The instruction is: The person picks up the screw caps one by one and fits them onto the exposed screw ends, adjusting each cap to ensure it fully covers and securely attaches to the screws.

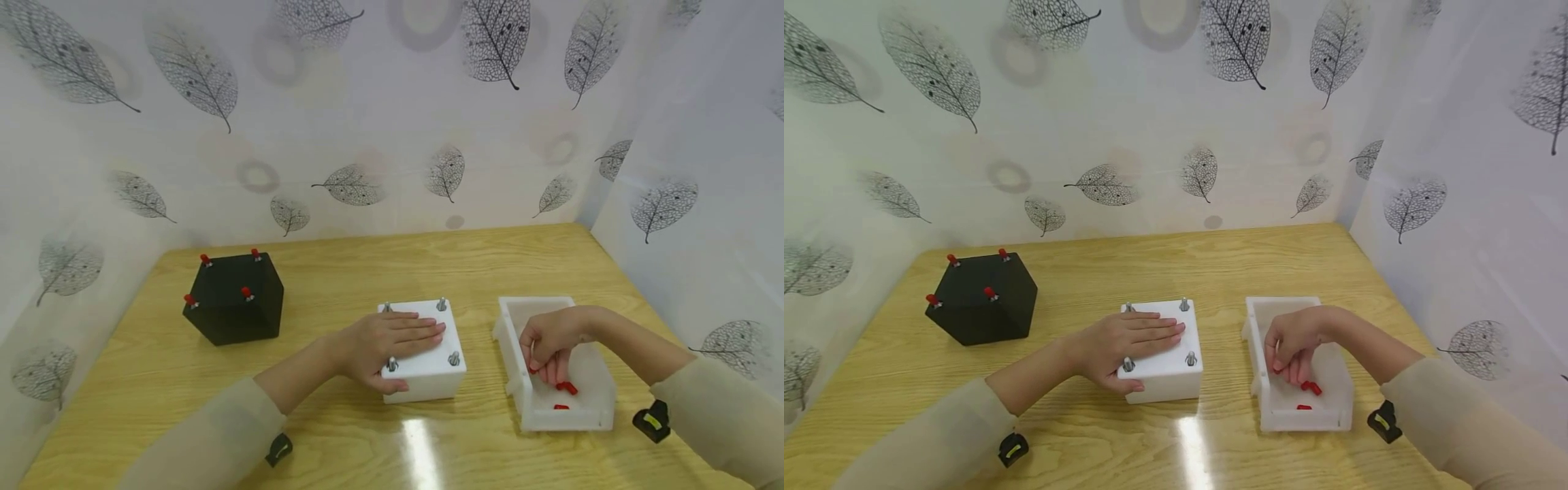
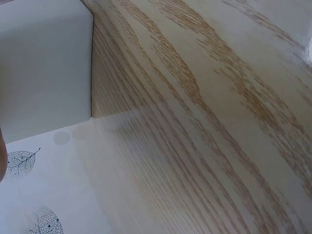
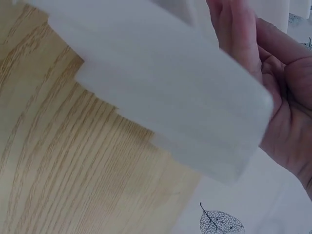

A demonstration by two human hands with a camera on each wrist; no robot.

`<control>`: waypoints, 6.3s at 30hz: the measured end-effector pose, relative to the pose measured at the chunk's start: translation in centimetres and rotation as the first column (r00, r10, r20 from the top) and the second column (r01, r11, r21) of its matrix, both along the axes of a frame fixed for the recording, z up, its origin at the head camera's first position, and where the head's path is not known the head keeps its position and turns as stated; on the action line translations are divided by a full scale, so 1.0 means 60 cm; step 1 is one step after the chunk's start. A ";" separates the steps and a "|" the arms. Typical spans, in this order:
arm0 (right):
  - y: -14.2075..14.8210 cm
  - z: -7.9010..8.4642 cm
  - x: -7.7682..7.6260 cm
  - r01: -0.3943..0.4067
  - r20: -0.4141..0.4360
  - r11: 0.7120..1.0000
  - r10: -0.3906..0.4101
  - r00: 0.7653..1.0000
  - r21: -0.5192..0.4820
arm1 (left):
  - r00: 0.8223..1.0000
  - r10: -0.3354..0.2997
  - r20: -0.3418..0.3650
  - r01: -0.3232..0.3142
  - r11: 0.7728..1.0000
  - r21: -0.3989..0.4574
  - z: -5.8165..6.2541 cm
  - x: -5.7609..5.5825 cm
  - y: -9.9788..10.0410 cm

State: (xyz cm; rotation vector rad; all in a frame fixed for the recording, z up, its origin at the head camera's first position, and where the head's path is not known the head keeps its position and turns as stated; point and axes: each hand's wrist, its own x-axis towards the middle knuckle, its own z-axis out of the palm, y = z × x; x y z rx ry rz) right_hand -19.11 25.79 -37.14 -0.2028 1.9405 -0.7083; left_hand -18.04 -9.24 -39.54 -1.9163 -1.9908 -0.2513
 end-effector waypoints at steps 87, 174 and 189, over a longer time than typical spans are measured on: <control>-0.166 0.146 -0.097 -0.082 0.097 0.911 0.132 0.987 -0.403 | 1.000 0.002 0.024 -0.003 1.000 0.026 -0.008 -0.005 0.001; -0.325 0.125 -0.126 -0.249 -0.018 0.932 0.254 0.967 -0.263 | 0.999 -0.012 0.037 0.011 0.999 0.043 -0.007 -0.001 0.002; -0.294 0.149 -0.135 -0.259 -0.058 0.931 0.252 0.966 -0.256 | 1.000 -0.007 0.013 0.007 1.000 0.022 -0.005 -0.002 0.001</control>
